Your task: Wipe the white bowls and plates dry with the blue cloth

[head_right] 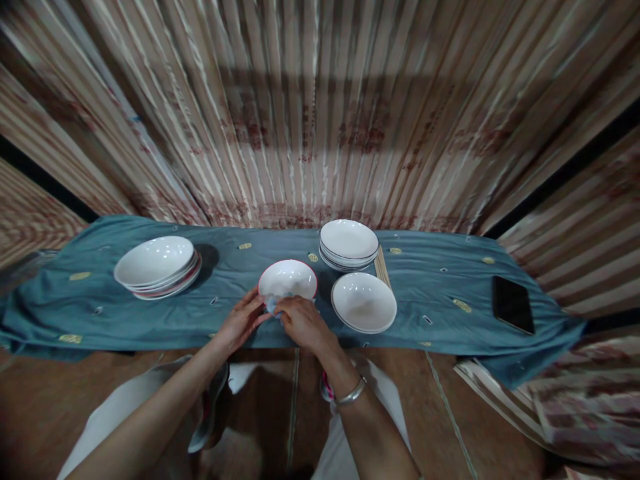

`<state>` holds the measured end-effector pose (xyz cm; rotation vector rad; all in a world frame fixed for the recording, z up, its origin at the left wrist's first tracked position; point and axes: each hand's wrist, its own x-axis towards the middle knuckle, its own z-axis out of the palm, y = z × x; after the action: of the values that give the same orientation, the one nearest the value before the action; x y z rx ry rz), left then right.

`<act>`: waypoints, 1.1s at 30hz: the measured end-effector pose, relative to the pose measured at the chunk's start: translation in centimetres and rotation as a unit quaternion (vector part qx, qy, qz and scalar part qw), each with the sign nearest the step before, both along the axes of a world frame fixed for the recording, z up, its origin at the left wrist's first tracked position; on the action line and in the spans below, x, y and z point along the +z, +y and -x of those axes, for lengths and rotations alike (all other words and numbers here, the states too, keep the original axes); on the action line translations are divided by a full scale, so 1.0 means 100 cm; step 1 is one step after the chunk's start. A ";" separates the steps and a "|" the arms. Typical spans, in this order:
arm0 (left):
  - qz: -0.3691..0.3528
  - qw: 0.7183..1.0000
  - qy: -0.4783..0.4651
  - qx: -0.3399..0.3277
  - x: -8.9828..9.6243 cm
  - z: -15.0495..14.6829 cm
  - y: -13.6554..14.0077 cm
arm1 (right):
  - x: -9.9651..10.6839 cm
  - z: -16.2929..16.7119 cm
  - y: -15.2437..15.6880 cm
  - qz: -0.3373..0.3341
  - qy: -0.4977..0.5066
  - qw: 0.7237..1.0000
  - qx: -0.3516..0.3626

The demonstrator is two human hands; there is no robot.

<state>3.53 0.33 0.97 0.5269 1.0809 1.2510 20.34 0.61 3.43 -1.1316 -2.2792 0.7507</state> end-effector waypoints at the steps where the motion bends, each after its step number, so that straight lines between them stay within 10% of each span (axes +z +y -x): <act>1: -0.003 1.000 0.005 0.007 -0.001 -0.001 0.001 | 0.000 -0.001 -0.001 -0.008 -0.002 1.000 -0.008; 6: -0.025 0.999 0.000 0.023 -0.008 -0.001 0.005 | 0.003 -0.004 0.000 -0.022 0.078 0.994 -0.071; 14: -0.005 0.999 0.013 0.051 -0.006 -0.001 0.003 | 0.010 -0.029 0.010 0.196 0.358 0.907 -0.106; 33: -0.122 0.992 -0.003 -0.037 0.058 -0.054 -0.003 | 0.049 -0.125 -0.020 0.286 0.468 0.812 -0.197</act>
<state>8.97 0.00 6.74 0.7410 0.9003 1.3265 32.83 -1.38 8.38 -1.0558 -0.9675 1.4564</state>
